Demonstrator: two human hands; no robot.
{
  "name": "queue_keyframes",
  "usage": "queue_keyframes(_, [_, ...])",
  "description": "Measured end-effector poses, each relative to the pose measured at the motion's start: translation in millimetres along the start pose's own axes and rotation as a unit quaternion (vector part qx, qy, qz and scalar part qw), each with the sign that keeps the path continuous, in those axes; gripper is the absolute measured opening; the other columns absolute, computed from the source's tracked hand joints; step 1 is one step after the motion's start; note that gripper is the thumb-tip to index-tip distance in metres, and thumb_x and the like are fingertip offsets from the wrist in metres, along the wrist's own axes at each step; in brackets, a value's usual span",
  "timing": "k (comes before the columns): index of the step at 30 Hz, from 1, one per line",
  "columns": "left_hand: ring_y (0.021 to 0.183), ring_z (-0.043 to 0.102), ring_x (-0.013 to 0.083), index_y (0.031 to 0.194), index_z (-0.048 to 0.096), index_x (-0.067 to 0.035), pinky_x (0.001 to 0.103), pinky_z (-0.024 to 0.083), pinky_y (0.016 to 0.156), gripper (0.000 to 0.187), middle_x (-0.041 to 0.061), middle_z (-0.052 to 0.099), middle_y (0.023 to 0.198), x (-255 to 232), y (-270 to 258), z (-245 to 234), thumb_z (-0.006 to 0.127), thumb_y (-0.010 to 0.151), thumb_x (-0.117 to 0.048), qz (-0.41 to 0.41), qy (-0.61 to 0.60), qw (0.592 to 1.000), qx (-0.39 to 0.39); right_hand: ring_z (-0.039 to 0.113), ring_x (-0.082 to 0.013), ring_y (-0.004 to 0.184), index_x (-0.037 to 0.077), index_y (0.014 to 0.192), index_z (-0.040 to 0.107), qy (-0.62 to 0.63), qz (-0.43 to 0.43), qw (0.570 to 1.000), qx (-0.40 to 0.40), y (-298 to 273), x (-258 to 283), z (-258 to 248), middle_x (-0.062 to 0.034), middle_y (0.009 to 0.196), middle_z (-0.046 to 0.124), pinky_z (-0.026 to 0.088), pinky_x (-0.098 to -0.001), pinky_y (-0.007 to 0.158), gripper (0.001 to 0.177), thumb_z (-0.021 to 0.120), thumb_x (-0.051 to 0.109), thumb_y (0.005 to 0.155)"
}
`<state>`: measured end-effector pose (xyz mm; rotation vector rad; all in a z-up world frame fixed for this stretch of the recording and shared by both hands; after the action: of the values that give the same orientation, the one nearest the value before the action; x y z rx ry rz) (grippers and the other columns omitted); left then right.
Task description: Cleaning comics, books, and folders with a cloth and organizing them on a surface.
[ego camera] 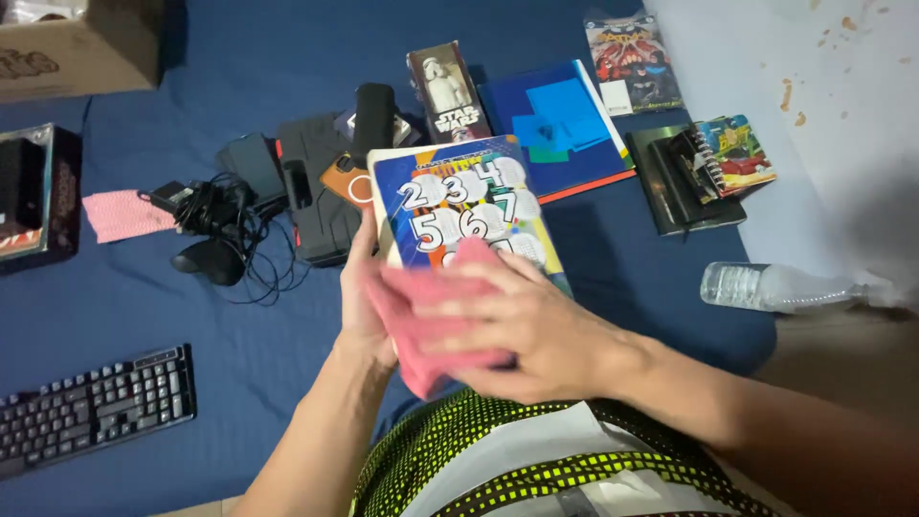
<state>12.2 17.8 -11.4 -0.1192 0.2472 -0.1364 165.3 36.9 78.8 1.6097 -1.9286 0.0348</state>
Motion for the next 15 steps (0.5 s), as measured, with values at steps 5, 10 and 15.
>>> queue_keyframes(5, [0.118,0.067,0.0307,0.144,0.052,-0.002,0.046,0.055,0.103,0.061,0.019,0.065,0.134,10,-7,-18,0.050,0.102,-0.047,-0.100,0.030,0.993,-0.053,0.055,-0.0301,0.133,0.019,0.118,0.074,-0.042,-0.082,0.995,0.025,-6,-47,-13,-0.0069,0.145,0.063,0.042,-0.0486,0.113,0.035,0.074,0.015,0.083])
queue_keyframes(10, [0.112,0.069,0.0278,0.145,0.053,0.001,0.044,0.057,0.099,0.060,0.018,0.067,0.131,22,0,-23,0.053,0.105,-0.043,-0.111,0.071,0.990,-0.053,0.067,-0.0296,0.124,0.013,0.120,0.072,-0.027,0.092,0.987,-0.129,10,-116,-17,-0.0072,0.134,0.070,0.052,-0.0415,0.108,0.029,0.071,0.010,0.091])
queue_keyframes(15, [0.116,0.068,0.0267,0.149,0.048,-0.003,0.045,0.057,0.099,0.077,0.017,0.065,0.135,26,-3,-10,0.050,0.097,-0.061,-0.087,0.094,0.992,-0.019,0.074,-0.0271,0.107,0.009,0.118,0.072,0.053,0.243,0.949,-0.194,18,-71,15,-0.0105,0.121,0.072,0.058,-0.0381,0.090,0.026,0.072,0.016,0.093])
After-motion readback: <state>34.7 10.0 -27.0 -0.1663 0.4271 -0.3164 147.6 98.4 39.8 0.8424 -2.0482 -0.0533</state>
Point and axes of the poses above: each hand's wrist, its own y-axis towards the middle knuckle, its own z-axis out of the palm, x = y × z, the point moved 4 cm from there along y, towards the middle knuckle
